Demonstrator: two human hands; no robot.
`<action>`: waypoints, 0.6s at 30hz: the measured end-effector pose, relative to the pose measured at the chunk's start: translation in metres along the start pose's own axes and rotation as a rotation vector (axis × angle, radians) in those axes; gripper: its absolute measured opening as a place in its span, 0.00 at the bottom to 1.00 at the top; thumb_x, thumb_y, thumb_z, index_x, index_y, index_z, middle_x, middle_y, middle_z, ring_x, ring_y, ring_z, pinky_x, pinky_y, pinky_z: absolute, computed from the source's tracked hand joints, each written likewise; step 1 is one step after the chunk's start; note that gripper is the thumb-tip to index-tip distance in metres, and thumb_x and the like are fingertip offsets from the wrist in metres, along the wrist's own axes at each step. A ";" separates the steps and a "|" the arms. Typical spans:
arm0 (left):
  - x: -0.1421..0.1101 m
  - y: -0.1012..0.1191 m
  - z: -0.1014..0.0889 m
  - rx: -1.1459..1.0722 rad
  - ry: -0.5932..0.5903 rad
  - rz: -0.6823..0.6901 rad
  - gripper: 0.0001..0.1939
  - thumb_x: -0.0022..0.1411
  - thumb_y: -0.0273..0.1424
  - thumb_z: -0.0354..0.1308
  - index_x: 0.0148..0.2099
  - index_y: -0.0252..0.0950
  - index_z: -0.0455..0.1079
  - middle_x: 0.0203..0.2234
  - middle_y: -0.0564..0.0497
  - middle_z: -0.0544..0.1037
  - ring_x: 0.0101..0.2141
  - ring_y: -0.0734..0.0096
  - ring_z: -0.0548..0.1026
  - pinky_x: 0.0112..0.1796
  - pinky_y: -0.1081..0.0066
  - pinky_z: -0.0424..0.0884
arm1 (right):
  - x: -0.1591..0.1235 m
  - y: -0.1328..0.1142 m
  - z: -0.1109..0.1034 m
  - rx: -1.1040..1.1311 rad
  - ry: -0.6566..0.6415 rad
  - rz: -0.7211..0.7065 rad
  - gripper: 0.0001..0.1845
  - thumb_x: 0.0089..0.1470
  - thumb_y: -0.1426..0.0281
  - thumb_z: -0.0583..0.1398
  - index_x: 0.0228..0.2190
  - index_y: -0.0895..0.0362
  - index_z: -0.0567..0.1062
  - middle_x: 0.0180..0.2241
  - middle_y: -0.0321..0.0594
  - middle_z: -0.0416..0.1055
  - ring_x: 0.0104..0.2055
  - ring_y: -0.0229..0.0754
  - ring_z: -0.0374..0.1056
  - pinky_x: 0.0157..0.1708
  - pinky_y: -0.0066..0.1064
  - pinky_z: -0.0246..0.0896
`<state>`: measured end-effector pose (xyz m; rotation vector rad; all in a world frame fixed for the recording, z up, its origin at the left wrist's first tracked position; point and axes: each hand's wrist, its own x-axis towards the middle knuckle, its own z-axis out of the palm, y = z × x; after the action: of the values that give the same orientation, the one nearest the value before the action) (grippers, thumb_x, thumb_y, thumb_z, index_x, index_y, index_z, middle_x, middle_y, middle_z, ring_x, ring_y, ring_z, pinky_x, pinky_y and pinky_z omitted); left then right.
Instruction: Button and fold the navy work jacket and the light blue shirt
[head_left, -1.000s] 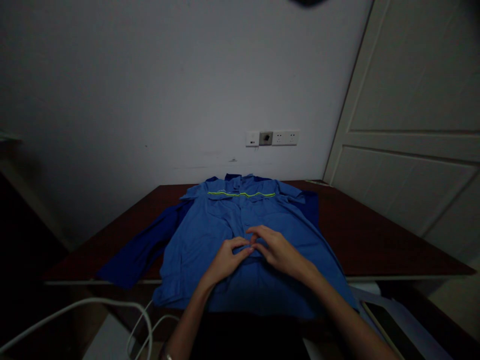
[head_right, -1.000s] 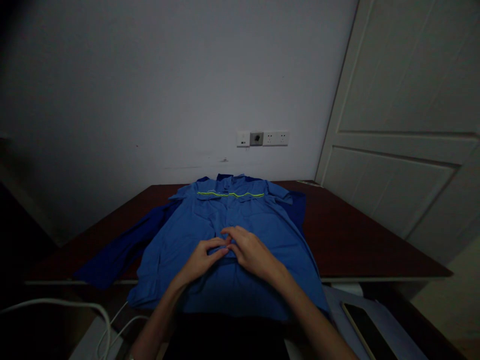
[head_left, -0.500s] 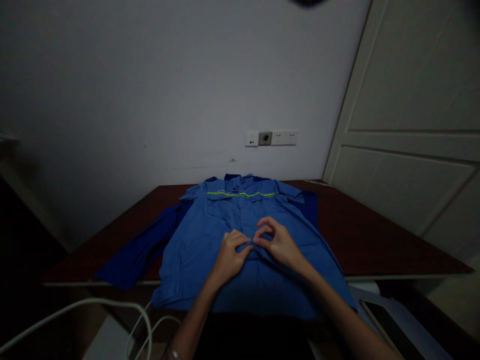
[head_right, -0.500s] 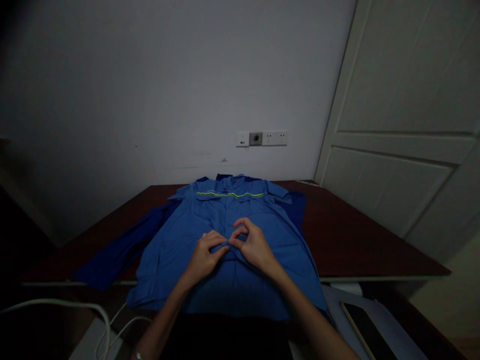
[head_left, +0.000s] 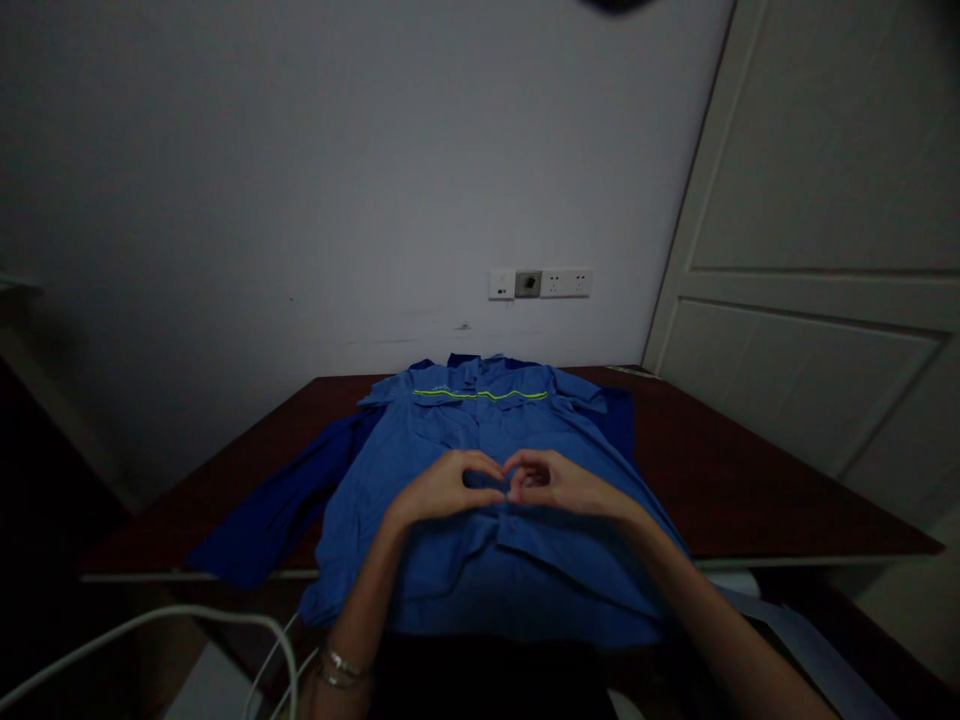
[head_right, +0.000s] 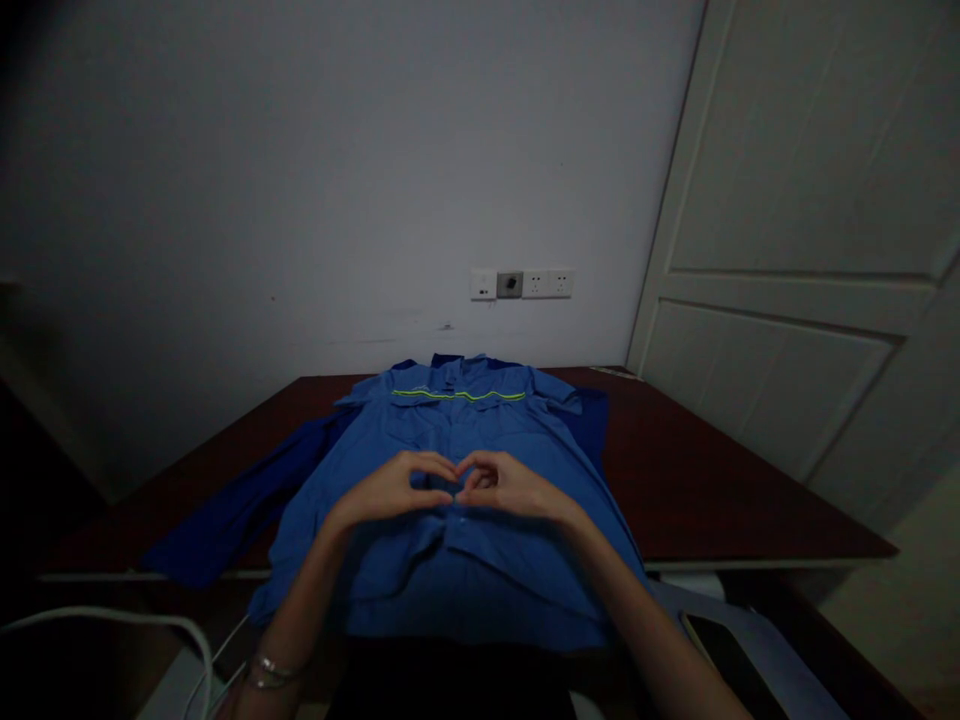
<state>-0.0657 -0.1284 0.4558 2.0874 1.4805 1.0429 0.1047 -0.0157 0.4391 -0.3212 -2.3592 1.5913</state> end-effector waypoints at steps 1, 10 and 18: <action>0.010 0.001 -0.015 -0.038 0.069 -0.015 0.09 0.52 0.33 0.58 0.36 0.37 0.75 0.35 0.50 0.77 0.38 0.67 0.72 0.41 0.69 0.66 | 0.005 -0.002 -0.006 -0.044 0.032 -0.019 0.18 0.43 0.64 0.62 0.37 0.59 0.71 0.26 0.35 0.70 0.27 0.34 0.65 0.29 0.26 0.58; 0.142 -0.065 -0.133 -0.416 0.795 -0.242 0.17 0.50 0.34 0.56 0.40 0.29 0.69 0.36 0.41 0.75 0.28 0.74 0.73 0.30 0.74 0.67 | 0.103 0.013 -0.139 -0.841 0.538 0.083 0.11 0.49 0.68 0.56 0.34 0.62 0.74 0.33 0.46 0.73 0.34 0.41 0.68 0.34 0.28 0.59; 0.146 -0.193 -0.178 0.452 0.592 -0.794 0.13 0.53 0.34 0.50 0.34 0.29 0.70 0.29 0.41 0.75 0.34 0.62 0.73 0.28 0.73 0.66 | 0.108 0.085 -0.227 -1.182 0.538 0.523 0.26 0.53 0.55 0.51 0.41 0.65 0.71 0.43 0.58 0.69 0.46 0.52 0.65 0.41 0.34 0.59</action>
<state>-0.2975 0.0584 0.4951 1.1731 2.7229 1.0785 0.0847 0.2487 0.4525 -1.4446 -2.5272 -0.0497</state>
